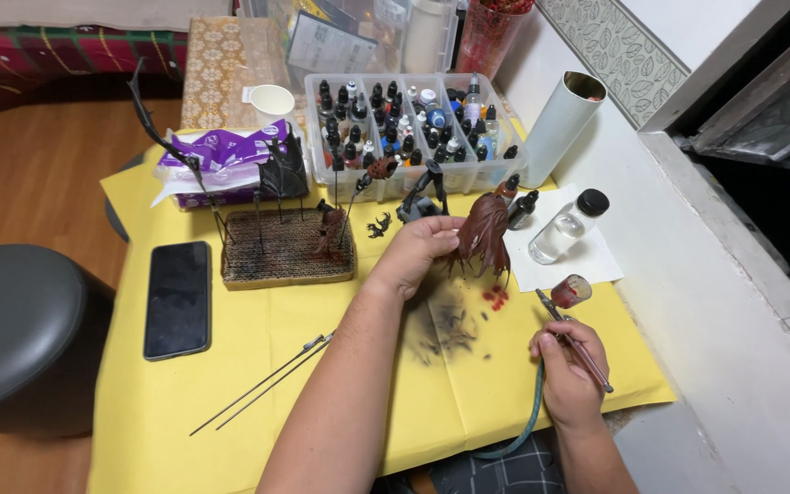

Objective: Using an airbrush to apply paint to a small model component at a workstation.

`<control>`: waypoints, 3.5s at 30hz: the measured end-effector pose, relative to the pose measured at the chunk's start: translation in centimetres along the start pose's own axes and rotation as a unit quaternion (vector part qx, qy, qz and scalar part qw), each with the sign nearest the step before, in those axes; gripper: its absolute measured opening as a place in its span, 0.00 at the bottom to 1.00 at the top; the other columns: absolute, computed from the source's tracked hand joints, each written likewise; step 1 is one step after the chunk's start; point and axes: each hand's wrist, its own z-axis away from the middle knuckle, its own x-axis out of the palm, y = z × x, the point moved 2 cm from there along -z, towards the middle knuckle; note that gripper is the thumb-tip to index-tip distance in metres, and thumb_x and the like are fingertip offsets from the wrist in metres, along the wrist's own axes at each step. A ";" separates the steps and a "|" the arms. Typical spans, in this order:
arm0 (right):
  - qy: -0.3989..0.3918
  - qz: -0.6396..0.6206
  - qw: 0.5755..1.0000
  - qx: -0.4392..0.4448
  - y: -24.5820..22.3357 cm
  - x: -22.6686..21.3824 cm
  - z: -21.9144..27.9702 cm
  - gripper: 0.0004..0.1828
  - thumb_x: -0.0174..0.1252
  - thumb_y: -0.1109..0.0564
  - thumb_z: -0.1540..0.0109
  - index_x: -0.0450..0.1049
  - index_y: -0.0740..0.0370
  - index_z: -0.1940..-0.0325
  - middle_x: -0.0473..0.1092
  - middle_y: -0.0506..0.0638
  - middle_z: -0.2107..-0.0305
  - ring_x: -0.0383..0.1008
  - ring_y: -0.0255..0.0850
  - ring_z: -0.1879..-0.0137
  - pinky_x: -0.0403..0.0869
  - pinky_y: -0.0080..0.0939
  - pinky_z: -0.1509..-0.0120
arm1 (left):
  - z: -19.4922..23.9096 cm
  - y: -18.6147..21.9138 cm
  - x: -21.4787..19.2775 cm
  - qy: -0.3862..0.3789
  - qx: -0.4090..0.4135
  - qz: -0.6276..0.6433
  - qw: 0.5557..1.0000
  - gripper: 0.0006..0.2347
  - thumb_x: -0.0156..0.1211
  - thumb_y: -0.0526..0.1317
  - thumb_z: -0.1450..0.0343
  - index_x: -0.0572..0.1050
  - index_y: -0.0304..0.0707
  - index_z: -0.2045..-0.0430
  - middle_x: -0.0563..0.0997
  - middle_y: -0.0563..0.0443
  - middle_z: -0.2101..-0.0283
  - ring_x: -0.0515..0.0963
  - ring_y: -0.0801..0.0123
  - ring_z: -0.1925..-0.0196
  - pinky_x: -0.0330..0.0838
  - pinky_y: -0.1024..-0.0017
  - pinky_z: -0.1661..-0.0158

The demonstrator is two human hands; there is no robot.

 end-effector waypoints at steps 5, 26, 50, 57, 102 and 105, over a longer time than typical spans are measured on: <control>0.008 0.000 1.000 -0.006 -0.5 0.2 0.2 0.06 0.52 0.70 0.34 0.69 0.68 0.53 0.69 0.58 0.71 0.73 0.44 0.67 0.77 0.41 0.57 | 5.1 6.7 1.8 0.043 0.001 -0.169 0.985 0.13 0.53 0.26 0.28 0.79 0.32 0.50 0.85 0.48 0.57 0.82 0.71 0.56 0.75 0.73 0.48; -0.002 -0.041 0.999 0.031 -0.2 -0.6 0.5 0.07 0.54 0.69 0.34 0.70 0.69 0.51 0.70 0.58 0.71 0.74 0.43 0.64 0.77 0.40 0.54 | 8.6 7.0 3.8 0.098 -0.005 -0.657 0.747 0.15 0.45 0.34 0.27 0.78 0.34 0.50 0.81 0.41 0.45 0.79 0.50 0.45 0.73 0.53 0.44; 0.012 -0.022 0.996 0.091 -1.7 -0.4 0.8 0.01 0.49 0.76 0.25 0.65 0.80 0.51 0.64 0.68 0.70 0.71 0.52 0.63 0.77 0.47 0.48 | 20.8 11.6 -0.8 0.067 0.113 -0.754 0.643 0.13 0.62 0.53 0.32 0.80 0.49 0.60 0.85 0.48 0.62 0.80 0.52 0.58 0.67 0.56 0.51; -0.027 0.010 0.995 0.098 -1.5 -0.8 0.9 0.01 0.49 0.75 0.23 0.65 0.81 0.48 0.66 0.68 0.69 0.72 0.54 0.60 0.78 0.49 0.39 | 21.8 10.3 -7.5 0.124 0.119 -0.812 0.557 0.18 0.69 0.44 0.41 0.77 0.38 0.59 0.81 0.44 0.59 0.77 0.46 0.56 0.69 0.54 0.55; -0.087 -0.059 0.992 0.075 -0.8 -0.6 0.6 0.06 0.51 0.70 0.32 0.69 0.74 0.52 0.67 0.61 0.71 0.72 0.45 0.65 0.75 0.41 0.54 | 12.1 10.0 -4.9 0.315 -0.039 -0.584 0.747 0.13 0.44 0.40 0.25 0.78 0.36 0.57 0.84 0.38 0.59 0.80 0.43 0.59 0.71 0.53 0.59; -0.097 -0.039 0.993 0.054 -1.1 -0.6 0.4 0.06 0.51 0.69 0.33 0.71 0.73 0.52 0.69 0.60 0.70 0.73 0.44 0.64 0.76 0.39 0.55 | 12.7 10.3 -3.7 0.291 -0.011 -0.618 0.731 0.11 0.44 0.38 0.26 0.74 0.36 0.56 0.82 0.36 0.60 0.79 0.39 0.60 0.68 0.52 0.62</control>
